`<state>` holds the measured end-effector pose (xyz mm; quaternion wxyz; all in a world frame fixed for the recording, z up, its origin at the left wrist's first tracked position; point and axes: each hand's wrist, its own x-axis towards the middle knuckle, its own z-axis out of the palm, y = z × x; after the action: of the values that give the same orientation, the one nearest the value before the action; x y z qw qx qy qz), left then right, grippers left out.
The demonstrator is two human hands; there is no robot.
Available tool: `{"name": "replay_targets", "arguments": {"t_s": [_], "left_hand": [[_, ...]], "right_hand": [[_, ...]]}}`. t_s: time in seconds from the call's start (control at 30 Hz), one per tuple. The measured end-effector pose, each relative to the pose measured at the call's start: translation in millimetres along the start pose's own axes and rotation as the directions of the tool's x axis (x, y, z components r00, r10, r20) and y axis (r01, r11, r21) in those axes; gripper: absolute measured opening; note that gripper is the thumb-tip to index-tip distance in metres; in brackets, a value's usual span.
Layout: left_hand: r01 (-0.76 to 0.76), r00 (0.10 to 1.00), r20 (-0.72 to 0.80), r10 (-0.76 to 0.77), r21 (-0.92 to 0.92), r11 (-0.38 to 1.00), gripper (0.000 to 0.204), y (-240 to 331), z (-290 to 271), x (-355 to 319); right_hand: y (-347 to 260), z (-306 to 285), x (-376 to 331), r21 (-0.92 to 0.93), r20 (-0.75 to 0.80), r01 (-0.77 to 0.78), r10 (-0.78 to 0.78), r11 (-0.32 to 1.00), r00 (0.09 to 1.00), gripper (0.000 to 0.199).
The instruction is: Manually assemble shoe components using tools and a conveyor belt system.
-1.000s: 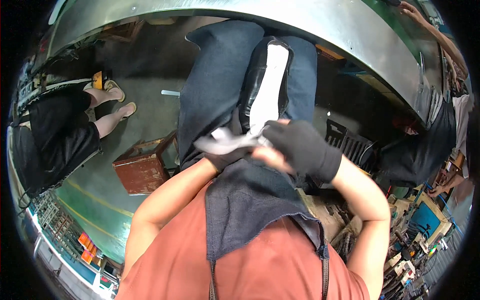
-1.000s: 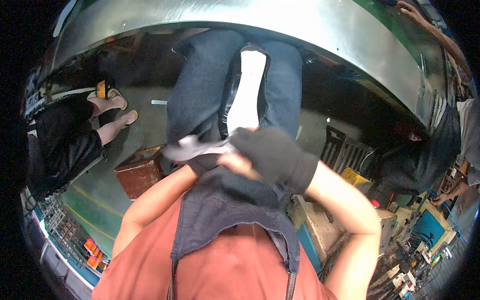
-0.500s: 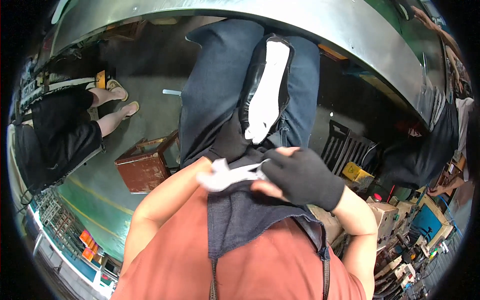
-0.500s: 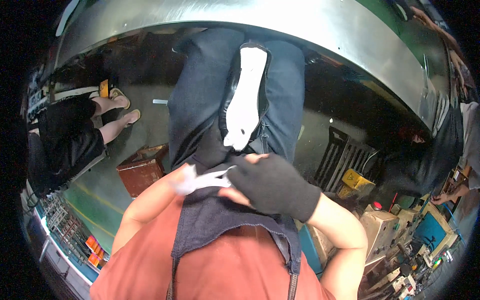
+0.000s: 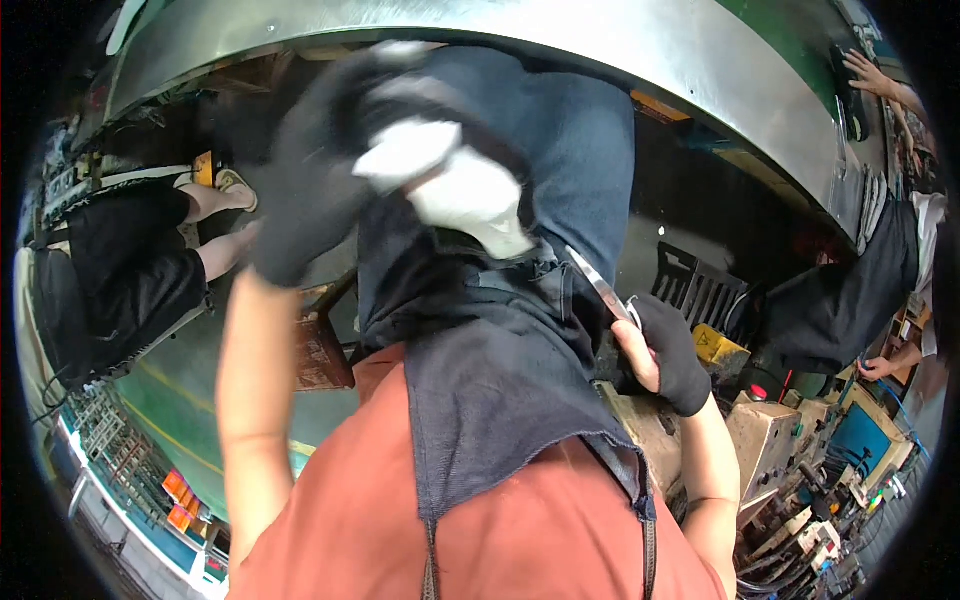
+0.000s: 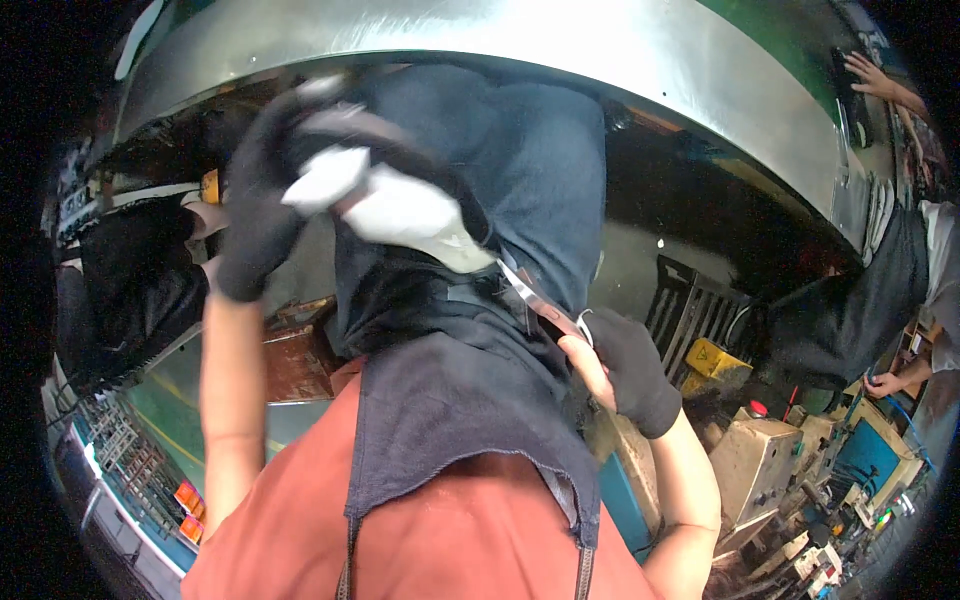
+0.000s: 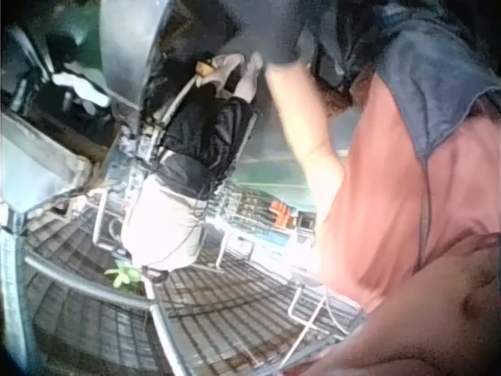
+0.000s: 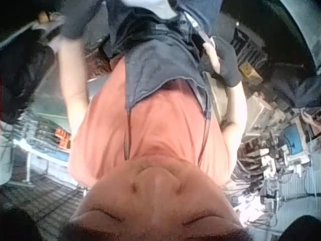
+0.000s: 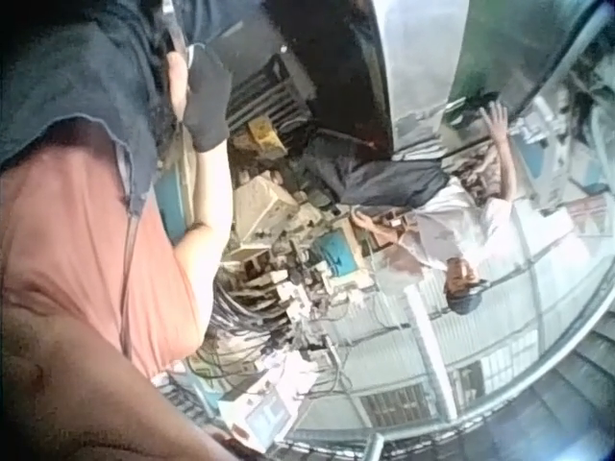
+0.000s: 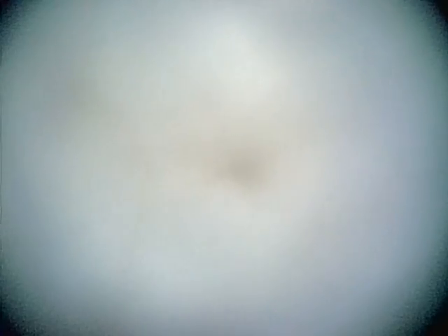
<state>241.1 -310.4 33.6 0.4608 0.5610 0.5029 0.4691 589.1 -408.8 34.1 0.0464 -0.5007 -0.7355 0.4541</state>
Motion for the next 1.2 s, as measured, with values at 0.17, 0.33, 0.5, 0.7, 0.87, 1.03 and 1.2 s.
{"name": "replay_targets", "arguments": {"t_s": [0.17, 0.33, 0.5, 0.7, 0.87, 1.03, 1.2], "left_hand": [[-0.084, 0.977, 0.208, 0.048, 0.168, 0.982, 0.083, -103, 109, -11], [0.336, 0.926, 0.268, -0.266, -0.263, 0.905, 0.084, -136, 92, -56], [0.038, 0.982, 0.178, -0.056, 0.1, 0.994, 0.087, -125, 116, -79], [0.027, 0.987, 0.15, -0.059, 0.205, 0.978, 0.085, -143, 108, -85], [-0.02, 0.996, 0.088, 0.008, 0.137, 0.99, 0.081, -136, 107, -69], [0.16, 0.983, -0.068, -0.173, -0.158, 0.974, 0.06, -155, 125, -46], [-0.184, 0.977, -0.042, 0.208, 0.316, 0.931, 0.069, -167, 126, -46]], "right_hand": [[-16, 13, 3, 0.256, -0.106, 0.023, 0.004, 0.966, 0.994, 0.026], [17, 11, 4, 0.243, 0.004, -0.343, 0.353, 0.907, 0.936, 0.035], [14, -13, 60, 0.026, 0.118, 0.023, -0.026, 0.999, 0.993, 0.032], [-10, 1, 85, -0.648, 0.078, 0.072, -0.028, 0.758, 0.997, 0.041], [56, -6, 119, -0.676, 0.063, 0.305, -0.359, 0.671, 0.931, 0.038], [42, -29, 109, -0.1, 0.264, 0.037, -0.01, 0.994, 0.965, 0.046], [7, -68, 117, -0.422, 0.416, 0.029, 0.164, 0.906, 0.895, 0.046]]}}
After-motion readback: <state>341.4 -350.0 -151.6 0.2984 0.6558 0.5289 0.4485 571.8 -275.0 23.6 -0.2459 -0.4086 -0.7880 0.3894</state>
